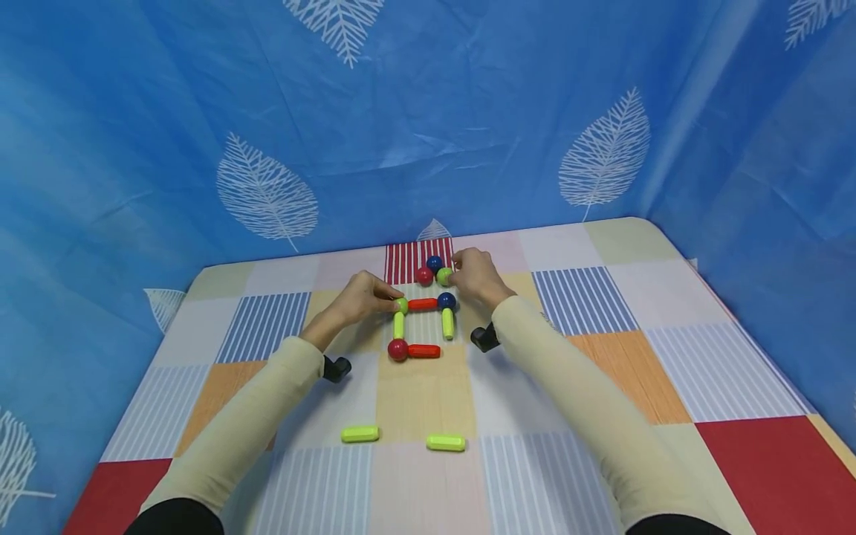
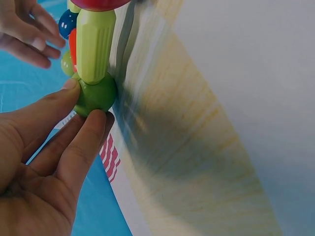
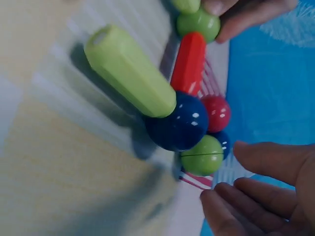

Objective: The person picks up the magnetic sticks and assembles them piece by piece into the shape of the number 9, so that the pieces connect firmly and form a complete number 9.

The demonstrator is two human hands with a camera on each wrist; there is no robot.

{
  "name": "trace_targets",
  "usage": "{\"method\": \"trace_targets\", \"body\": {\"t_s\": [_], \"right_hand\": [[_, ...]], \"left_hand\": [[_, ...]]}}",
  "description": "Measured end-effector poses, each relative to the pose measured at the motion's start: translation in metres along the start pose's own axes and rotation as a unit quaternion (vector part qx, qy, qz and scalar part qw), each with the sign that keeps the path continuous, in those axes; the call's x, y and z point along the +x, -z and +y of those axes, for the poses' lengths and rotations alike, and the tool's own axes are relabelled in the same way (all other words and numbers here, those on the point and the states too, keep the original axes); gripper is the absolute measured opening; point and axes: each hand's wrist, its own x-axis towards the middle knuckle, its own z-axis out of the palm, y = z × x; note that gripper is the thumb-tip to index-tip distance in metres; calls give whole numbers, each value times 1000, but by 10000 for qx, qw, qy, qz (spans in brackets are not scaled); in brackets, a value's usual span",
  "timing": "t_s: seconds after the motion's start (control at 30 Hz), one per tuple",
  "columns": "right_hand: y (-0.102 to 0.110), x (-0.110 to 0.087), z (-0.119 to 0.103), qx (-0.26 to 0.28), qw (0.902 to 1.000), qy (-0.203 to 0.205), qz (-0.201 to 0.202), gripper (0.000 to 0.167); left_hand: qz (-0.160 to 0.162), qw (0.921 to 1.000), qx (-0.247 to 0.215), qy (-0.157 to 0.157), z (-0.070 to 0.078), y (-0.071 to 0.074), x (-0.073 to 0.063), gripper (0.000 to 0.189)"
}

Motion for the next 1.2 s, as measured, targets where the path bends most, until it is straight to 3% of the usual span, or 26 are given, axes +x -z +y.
{"method": "trace_targets", "body": {"t_s": [0.17, 0.5, 0.83, 1.2], "right_hand": [[-7, 11, 3, 206, 9992, -336, -27, 52], [-11, 18, 6, 338, 9964, -673, 378, 46], [-17, 21, 10, 608, 9942, -753, 460, 37], [-2, 10, 32, 274, 9960, -719, 448, 35]], "left_hand": [[-49, 10000, -61, -10, 1, -4, -1, 21], [-50, 9999, -128, -18, 7, -3, 1, 22], [-70, 9999, -84, -1, 7, -3, 2, 21], [-54, 9999, 39, 120, -1, 3, 2, 22]]}}
